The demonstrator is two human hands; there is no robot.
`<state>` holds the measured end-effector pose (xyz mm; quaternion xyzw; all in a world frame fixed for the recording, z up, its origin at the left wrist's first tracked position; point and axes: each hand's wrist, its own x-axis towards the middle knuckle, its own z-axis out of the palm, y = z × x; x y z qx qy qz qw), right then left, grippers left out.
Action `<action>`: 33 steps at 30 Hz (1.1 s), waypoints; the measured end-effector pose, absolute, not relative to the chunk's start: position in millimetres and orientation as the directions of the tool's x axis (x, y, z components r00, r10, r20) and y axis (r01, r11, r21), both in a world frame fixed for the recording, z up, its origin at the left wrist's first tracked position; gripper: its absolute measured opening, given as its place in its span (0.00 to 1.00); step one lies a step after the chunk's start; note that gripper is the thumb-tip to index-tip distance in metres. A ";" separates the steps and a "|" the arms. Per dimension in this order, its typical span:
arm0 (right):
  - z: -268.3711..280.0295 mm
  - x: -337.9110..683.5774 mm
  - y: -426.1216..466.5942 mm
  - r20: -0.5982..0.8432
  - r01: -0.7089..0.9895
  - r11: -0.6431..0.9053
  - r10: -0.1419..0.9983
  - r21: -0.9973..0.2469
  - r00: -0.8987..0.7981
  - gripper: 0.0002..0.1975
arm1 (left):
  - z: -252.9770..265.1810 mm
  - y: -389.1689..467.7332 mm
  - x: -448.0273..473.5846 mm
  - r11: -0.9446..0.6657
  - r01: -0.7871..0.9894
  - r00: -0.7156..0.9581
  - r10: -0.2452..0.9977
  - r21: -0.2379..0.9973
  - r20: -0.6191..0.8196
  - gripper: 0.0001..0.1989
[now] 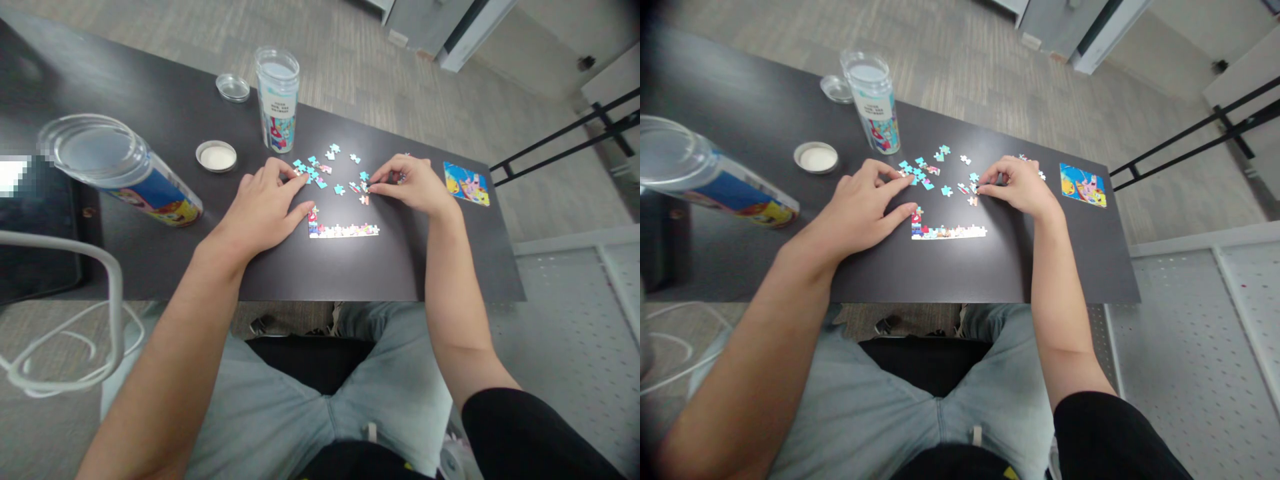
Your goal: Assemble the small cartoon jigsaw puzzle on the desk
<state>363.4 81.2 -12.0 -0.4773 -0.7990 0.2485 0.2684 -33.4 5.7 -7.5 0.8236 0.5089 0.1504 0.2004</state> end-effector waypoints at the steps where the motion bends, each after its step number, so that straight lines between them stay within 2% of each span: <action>1: -13.7 364.6 82.5 0.187 0.634 0.431 0.890 -0.642 -0.416 0.12 | -6.5 5.1 -32.7 -0.398 0.781 0.435 0.899 0.482 0.037 0.34; 3: -17.9 366.1 85.1 0.202 0.648 0.459 0.879 -0.608 -0.433 0.14 | -5.5 4.3 -32.2 -0.390 0.783 0.431 0.902 0.485 0.030 0.35; 8: -24.8 362.0 86.2 0.212 0.617 0.483 0.862 -0.621 -0.461 0.17 | -6.5 2.9 -33.5 -0.389 0.773 0.424 0.904 0.501 0.049 0.37; 13: -25.5 341.7 81.8 0.268 0.607 0.511 0.852 -0.609 -0.450 0.15 | -4.0 1.4 -34.1 -0.400 0.772 0.443 0.896 0.493 0.032 0.43; 23: -25.7 328.9 80.3 0.209 0.622 0.490 0.857 -0.610 -0.471 0.11 | -4.4 0.3 -32.4 -0.412 0.774 0.446 0.894 0.481 0.047 0.48; 30: -18.9 320.1 71.7 0.132 0.589 0.425 0.870 -0.688 -0.474 0.11 | -3.4 -3.4 -32.5 -0.429 0.771 0.464 0.885 0.470 0.046 0.52; 33: -16.4 313.4 67.7 0.100 0.540 0.393 0.865 -0.744 -0.491 0.15 | -5.3 -4.2 -33.0 -0.444 0.766 0.480 0.876 0.465 0.046 0.54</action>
